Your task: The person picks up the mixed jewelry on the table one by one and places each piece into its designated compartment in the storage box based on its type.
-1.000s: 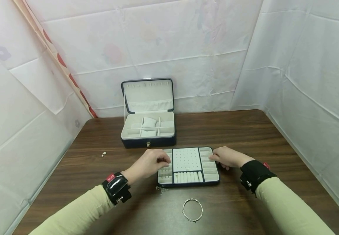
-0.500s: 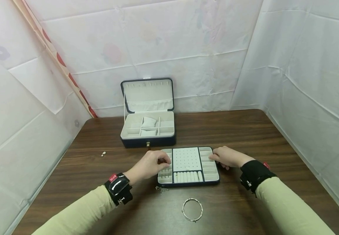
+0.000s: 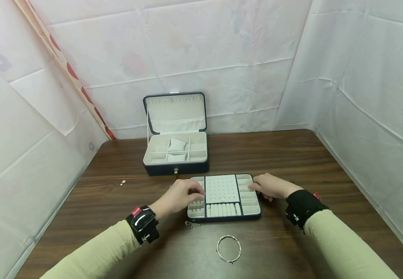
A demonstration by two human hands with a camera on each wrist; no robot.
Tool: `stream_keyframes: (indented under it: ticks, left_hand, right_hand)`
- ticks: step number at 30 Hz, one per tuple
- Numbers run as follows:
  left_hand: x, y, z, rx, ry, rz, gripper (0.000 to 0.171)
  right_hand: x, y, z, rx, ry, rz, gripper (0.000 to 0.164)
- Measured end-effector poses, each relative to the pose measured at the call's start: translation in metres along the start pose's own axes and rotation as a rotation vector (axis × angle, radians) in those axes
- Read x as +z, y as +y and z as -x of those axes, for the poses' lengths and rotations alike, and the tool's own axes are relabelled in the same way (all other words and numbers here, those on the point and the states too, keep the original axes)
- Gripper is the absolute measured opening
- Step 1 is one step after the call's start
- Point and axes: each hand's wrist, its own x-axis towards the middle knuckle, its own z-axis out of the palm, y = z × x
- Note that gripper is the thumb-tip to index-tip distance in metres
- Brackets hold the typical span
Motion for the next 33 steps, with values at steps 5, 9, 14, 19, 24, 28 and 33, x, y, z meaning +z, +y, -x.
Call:
stream_keyframes:
  ticks: [5,9,14,19,24,28,33]
  left_hand:
    - [0.004,0.0,-0.002,-0.013,-0.008,0.0,0.009]
    - [0.006,0.002,-0.003,-0.024,-0.022,0.003,0.009]
    - [0.008,0.003,-0.005,-0.008,-0.031,-0.031,0.008]
    - [0.009,0.005,-0.009,-0.012,-0.05,-0.055,0.008]
    - [0.009,0.006,-0.015,-0.039,-0.086,-0.083,0.01]
    - [0.008,0.007,-0.018,-0.073,-0.125,-0.103,0.01]
    - [0.007,0.009,-0.02,-0.078,-0.138,-0.11,0.012]
  right_hand:
    - [0.0,0.0,0.001,-0.003,-0.002,-0.003,0.032]
    - [0.0,0.0,0.0,-0.007,-0.001,-0.006,0.033]
    - [-0.001,0.001,-0.001,-0.003,0.0,0.001,0.033]
    - [-0.001,0.001,-0.001,0.001,0.0,-0.005,0.032]
    - [-0.001,0.001,-0.001,0.004,0.001,-0.01,0.032]
    - [-0.001,0.001,-0.001,0.011,0.003,-0.007,0.032]
    - [0.001,0.001,-0.001,0.012,0.008,-0.003,0.031]
